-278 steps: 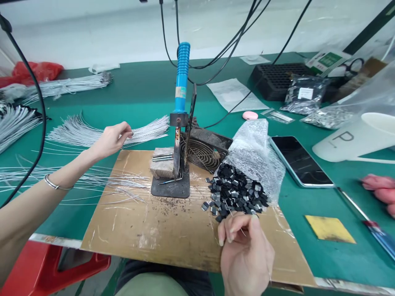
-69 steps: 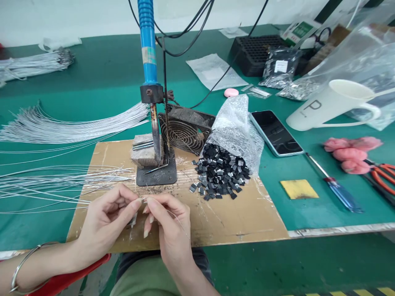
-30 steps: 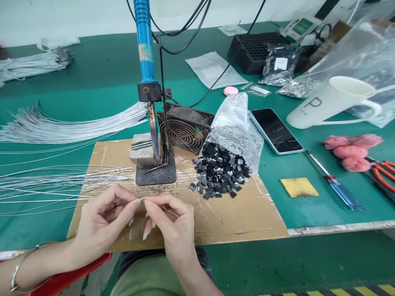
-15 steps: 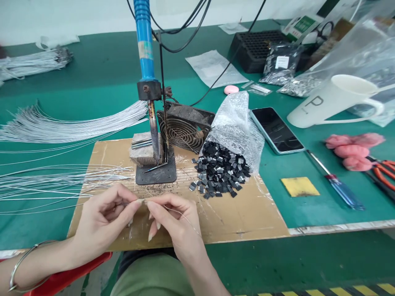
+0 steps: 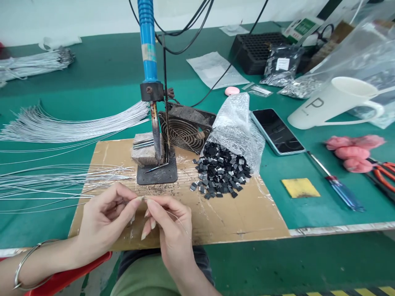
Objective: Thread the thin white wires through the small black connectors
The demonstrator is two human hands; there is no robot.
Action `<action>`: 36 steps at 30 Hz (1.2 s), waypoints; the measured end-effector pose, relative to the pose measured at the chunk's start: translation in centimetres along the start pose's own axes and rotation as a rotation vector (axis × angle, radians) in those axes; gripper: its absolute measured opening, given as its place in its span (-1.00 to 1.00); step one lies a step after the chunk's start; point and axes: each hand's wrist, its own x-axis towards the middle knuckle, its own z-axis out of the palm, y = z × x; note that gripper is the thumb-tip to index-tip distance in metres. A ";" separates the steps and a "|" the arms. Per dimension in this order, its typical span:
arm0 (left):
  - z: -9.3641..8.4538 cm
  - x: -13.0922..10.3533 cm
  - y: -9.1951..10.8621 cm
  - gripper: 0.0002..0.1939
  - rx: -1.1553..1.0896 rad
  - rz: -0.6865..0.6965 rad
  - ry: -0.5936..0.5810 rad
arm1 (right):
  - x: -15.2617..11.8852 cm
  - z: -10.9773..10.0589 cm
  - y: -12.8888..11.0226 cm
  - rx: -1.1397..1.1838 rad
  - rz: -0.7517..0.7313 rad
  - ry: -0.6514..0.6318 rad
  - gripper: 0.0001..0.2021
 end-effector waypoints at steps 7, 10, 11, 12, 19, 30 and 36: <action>0.1 0.0 0.0 -0.79 -0.038 -0.012 -0.001 | -0.2 0.7 0.5 0.057 0.001 0.047 -0.87; 0.2 0.0 0.1 -0.79 -0.070 -0.026 -0.015 | -0.2 0.7 0.6 0.053 0.007 0.046 -0.87; 0.2 0.1 0.2 -0.80 -0.078 -0.023 -0.015 | -0.2 0.6 0.6 0.041 0.006 0.042 -0.86; 0.1 0.1 0.4 -0.80 -0.078 -0.016 -0.011 | -0.1 0.4 0.4 0.024 -0.003 0.038 -0.84; -3.6 2.7 3.0 -0.85 0.140 0.104 0.063 | 0.8 -4.2 -3.6 -0.133 -0.346 0.225 -0.58; -8.1 6.7 -2.1 -0.74 0.625 0.118 0.081 | 1.4 -6.8 -4.5 -0.223 -0.486 0.299 -0.60; -8.6 7.7 -1.5 -0.66 0.877 0.217 0.145 | 1.4 -6.9 -4.7 -0.207 -0.480 0.308 -0.61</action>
